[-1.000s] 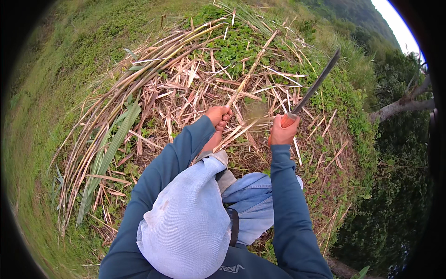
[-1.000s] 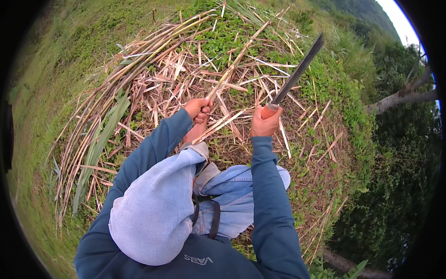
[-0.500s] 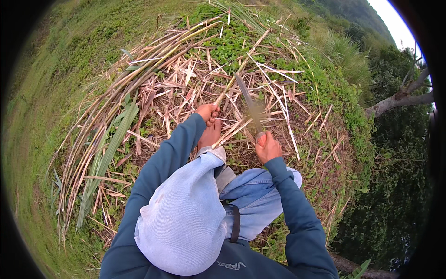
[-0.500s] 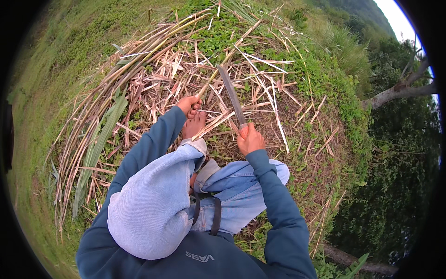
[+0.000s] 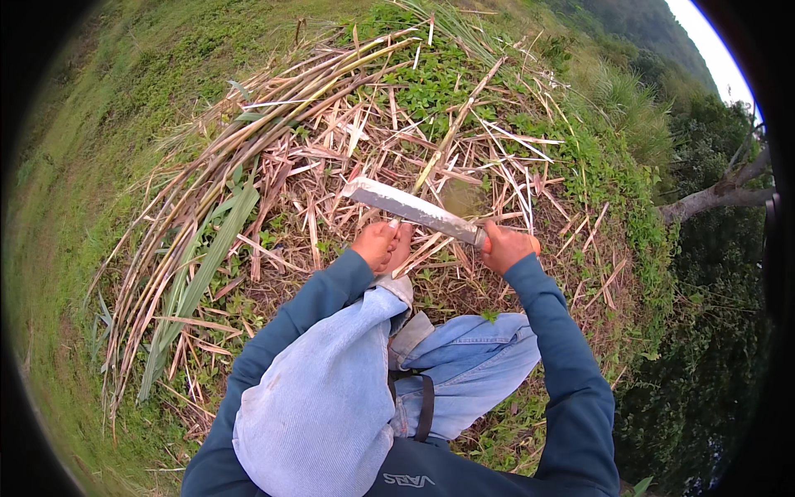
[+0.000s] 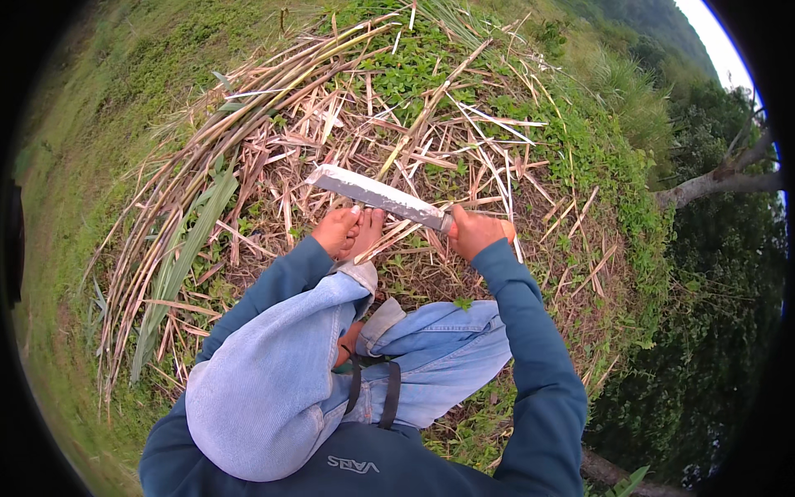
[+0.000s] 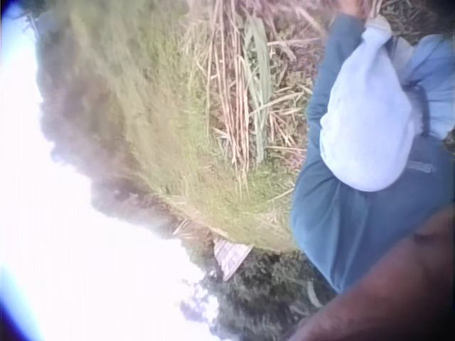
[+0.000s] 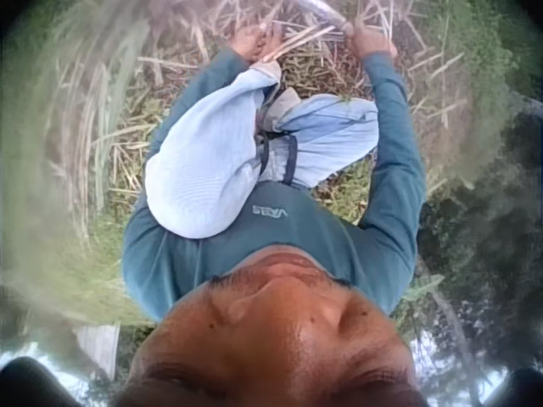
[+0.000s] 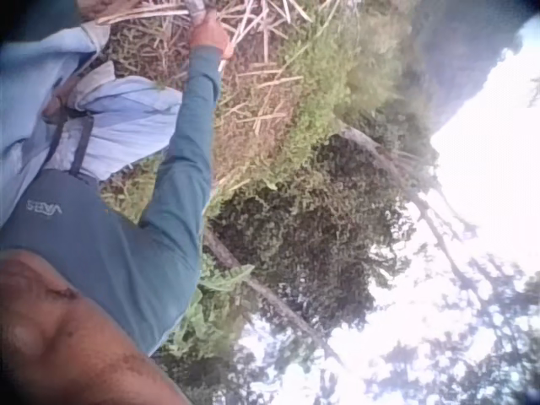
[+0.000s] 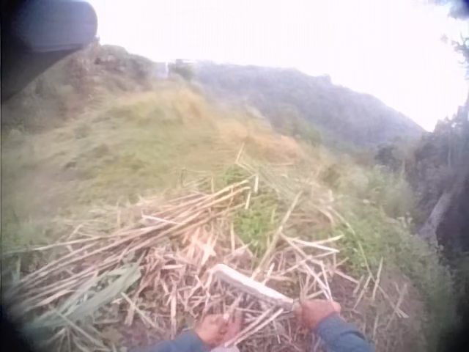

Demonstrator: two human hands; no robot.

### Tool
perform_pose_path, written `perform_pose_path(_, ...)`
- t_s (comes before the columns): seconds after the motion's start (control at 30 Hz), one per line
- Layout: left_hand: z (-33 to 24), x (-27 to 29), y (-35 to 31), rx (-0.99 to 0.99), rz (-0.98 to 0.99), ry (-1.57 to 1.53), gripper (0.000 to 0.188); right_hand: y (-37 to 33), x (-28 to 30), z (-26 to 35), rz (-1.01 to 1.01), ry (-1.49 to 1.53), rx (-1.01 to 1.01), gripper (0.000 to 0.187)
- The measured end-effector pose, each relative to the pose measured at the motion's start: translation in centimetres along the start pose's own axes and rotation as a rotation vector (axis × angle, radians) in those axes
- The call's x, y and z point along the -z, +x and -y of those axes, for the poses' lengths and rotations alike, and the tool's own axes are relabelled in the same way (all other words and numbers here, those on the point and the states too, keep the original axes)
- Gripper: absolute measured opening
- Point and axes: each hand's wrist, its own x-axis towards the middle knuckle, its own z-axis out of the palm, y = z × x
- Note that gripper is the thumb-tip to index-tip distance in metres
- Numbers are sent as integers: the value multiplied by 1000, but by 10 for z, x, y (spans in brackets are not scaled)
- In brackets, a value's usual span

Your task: The person sits cross-legged on the ground and uses a machete to split long, thin sticks into smaller pieces. They hold the stick with one hand and strike it with the machete in the other, creating a pile of split wood.

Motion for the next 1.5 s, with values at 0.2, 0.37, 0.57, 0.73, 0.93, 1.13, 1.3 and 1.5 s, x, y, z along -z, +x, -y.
perform_pose_path(0.2,-1,16,-5,55,49,-95,23,5,-4,33,31,29,-115,27)
perform_pose_path(0.37,24,16,-19,51,48,-137,23,24,-4,-8,-8,-39,-20,26)
perform_pose_path(0.57,6,31,-9,60,122,-202,23,0,-16,40,40,73,98,28)
perform_pose_path(0.73,22,29,-34,93,116,-199,23,48,-4,-17,-2,-43,-183,26)
perform_pose_path(0.93,5,42,-34,66,235,-225,25,5,-16,3,26,40,-137,26)
perform_pose_path(1.13,24,60,-15,-173,-113,431,29,-38,-33,51,51,263,133,27)
perform_pose_path(1.3,13,40,-30,-54,-127,177,33,-29,-29,56,48,248,14,28)
perform_pose_path(1.5,-8,46,-52,109,131,-318,30,-47,-29,52,82,312,138,30)
